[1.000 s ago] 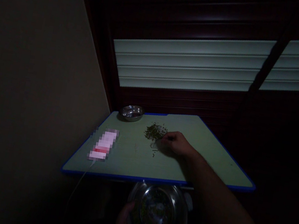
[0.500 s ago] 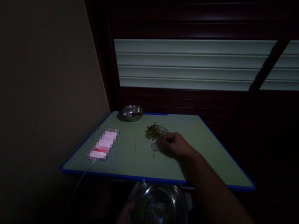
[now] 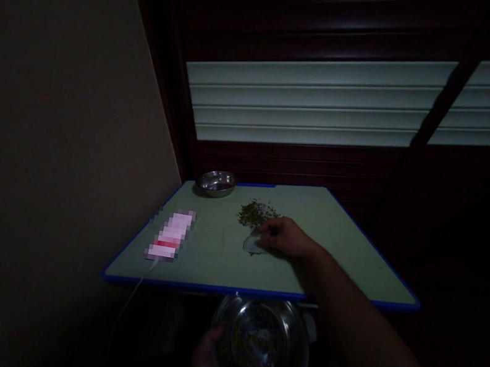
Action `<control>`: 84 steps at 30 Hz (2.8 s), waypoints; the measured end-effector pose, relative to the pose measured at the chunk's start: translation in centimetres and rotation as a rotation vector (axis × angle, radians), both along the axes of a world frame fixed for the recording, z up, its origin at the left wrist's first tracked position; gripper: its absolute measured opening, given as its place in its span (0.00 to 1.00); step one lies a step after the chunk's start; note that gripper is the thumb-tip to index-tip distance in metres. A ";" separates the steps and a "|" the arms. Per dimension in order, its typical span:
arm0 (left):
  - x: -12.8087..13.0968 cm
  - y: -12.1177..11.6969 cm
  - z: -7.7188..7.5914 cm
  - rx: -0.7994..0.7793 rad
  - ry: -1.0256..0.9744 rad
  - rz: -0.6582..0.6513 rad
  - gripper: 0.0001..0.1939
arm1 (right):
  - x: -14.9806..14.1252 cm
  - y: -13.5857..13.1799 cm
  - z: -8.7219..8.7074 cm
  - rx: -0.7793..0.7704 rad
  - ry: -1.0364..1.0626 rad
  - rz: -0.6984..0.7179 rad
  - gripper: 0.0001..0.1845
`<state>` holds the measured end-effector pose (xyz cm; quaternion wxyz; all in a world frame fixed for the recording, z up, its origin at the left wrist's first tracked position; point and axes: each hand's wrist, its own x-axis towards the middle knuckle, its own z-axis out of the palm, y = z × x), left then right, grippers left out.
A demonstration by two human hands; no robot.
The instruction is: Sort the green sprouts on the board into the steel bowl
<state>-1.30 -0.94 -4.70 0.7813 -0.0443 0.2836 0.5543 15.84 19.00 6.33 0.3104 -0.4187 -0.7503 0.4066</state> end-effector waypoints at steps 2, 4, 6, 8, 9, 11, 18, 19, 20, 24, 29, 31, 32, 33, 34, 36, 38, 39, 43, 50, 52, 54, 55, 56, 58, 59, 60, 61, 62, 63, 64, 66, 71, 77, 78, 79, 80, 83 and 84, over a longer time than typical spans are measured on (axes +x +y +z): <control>0.2 0.0 0.7 -0.047 0.017 0.004 0.16 | 0.0 -0.1 0.0 -0.029 0.014 0.034 0.19; 0.5 0.0 1.5 -0.105 0.069 0.067 0.16 | 0.0 -0.1 0.1 -0.045 0.012 0.055 0.21; 0.9 0.0 2.3 -0.142 0.100 0.100 0.17 | -0.1 -0.3 0.3 -0.071 -0.001 0.067 0.22; 1.2 -0.1 3.1 -0.146 0.116 0.141 0.18 | -0.1 -0.5 0.5 -0.104 -0.015 0.087 0.23; 1.3 -0.1 3.3 -0.145 0.124 0.161 0.18 | -0.1 -0.6 0.7 -0.116 -0.021 0.099 0.23; 1.4 -0.2 3.6 -0.151 0.134 0.177 0.17 | -0.1 -0.8 1.0 -0.124 -0.032 0.123 0.22; 1.4 -0.1 3.3 -0.166 0.144 0.224 0.13 | 0.1 -1.2 1.4 -0.146 -0.091 0.239 0.21; 1.4 -0.1 3.3 -0.161 0.143 0.226 0.13 | 0.1 -1.3 1.5 -0.143 -0.094 0.252 0.20; 1.4 -0.1 3.4 -0.152 0.138 0.226 0.13 | 0.0 -1.3 1.5 -0.140 -0.096 0.263 0.20; 1.5 -0.2 3.7 -0.105 0.142 0.232 0.12 | -0.1 -1.9 1.8 -0.139 -0.117 0.290 0.19; 1.6 -0.2 4.0 -0.114 0.160 0.243 0.11 | -0.1 -2.9 2.2 -0.172 -0.149 0.291 0.17; 1.7 -0.2 4.0 -0.109 0.152 0.258 0.10 | 0.0 -3.2 2.1 -0.171 -0.152 0.293 0.16; 1.7 -0.2 3.9 -0.105 0.152 0.259 0.11 | 0.0 -3.4 2.1 -0.167 -0.151 0.299 0.16; 1.7 -0.2 3.8 -0.098 0.153 0.252 0.11 | 0.1 -3.6 2.0 -0.161 -0.148 0.304 0.16; 1.7 -0.1 3.7 -0.090 0.151 0.242 0.11 | 0.1 -3.7 1.9 -0.156 -0.146 0.309 0.15; 1.7 -0.1 3.6 -0.086 0.153 0.228 0.11 | 0.1 -4.0 1.8 -0.151 -0.143 0.309 0.15; 1.7 -0.1 3.7 -0.097 0.169 0.233 0.11 | 0.1 -4.3 1.8 -0.158 -0.134 0.301 0.14; 1.7 -0.1 3.7 -0.102 0.176 0.239 0.11 | 0.1 -4.4 1.7 -0.163 -0.126 0.297 0.14; 1.7 -0.1 4.2 -0.091 0.164 0.243 0.10 | 0.1 -4.6 1.6 -0.178 -0.083 0.304 0.13; 1.8 -0.1 4.4 -0.099 0.152 0.253 0.10 | 0.2 -5.0 1.7 -0.211 -0.070 0.316 0.14; 1.8 -0.1 4.3 -0.102 0.147 0.249 0.11 | 0.2 -5.2 1.7 -0.207 -0.062 0.333 0.13; 1.8 -0.1 4.3 -0.102 0.148 0.247 0.11 | 0.3 -5.4 1.8 -0.206 -0.055 0.352 0.13; 1.8 -0.1 4.3 -0.098 0.152 0.248 0.11 | 0.3 -5.5 1.9 -0.206 -0.051 0.353 0.13; 1.8 -0.1 4.3 -0.098 0.157 0.248 0.10 | 0.3 -5.6 1.9 -0.207 -0.045 0.346 0.13; 1.7 -0.2 4.3 -0.094 0.163 0.246 0.10 | 0.3 -5.5 2.0 -0.211 -0.027 0.315 0.14; 1.7 -0.2 4.3 -0.088 0.161 0.245 0.10 | 0.3 -5.4 2.0 -0.211 -0.015 0.289 0.15; 1.7 -0.2 4.3 -0.081 0.157 0.244 0.10 | 0.3 -5.2 2.0 -0.209 -0.006 0.256 0.16; 1.7 -0.2 4.3 -0.077 0.152 0.243 0.10 | 0.3 -4.9 2.0 -0.201 0.000 0.219 0.16; 1.7 -0.2 4.2 -0.076 0.147 0.243 0.10 | 0.4 -4.6 2.0 -0.184 0.005 0.174 0.16; 1.6 -0.1 4.2 -0.074 0.144 0.244 0.09 | 0.5 -4.3 2.0 -0.155 0.002 0.132 0.16; 1.6 -0.1 4.1 -0.071 0.141 0.245 0.09 | 0.6 -4.0 1.9 -0.110 -0.006 0.087 0.15; 1.6 -0.1 4.0 -0.072 0.139 0.251 0.09 | 0.8 -3.6 1.8 0.005 -0.065 0.032 0.12; 1.7 -0.1 3.9 -0.091 0.157 0.237 0.09 | 1.2 -3.3 1.8 0.163 -0.244 0.044 0.06; 1.7 -0.2 4.1 -0.092 0.175 0.209 0.10 | 1.2 -1.4 2.9 0.264 -0.291 -0.025 0.06; 1.7 -0.1 4.1 -0.090 0.182 0.207 0.10 | 1.1 -1.0 3.1 0.292 -0.303 -0.051 0.06; 1.7 -0.1 4.1 -0.087 0.188 0.208 0.10 | 1.1 -0.7 3.1 0.312 -0.321 -0.081 0.06; 1.7 -0.1 4.1 -0.086 0.191 0.210 0.10 | 1.0 -0.5 3.1 0.329 -0.345 -0.111 0.07; 1.6 -0.1 3.9 -0.082 0.176 0.207 0.09 | 0.7 -0.4 2.8 0.367 -0.415 -0.192 0.07; 1.6 -0.1 3.9 -0.080 0.169 0.205 0.09 | 0.5 -0.5 2.6 0.373 -0.431 -0.216 0.07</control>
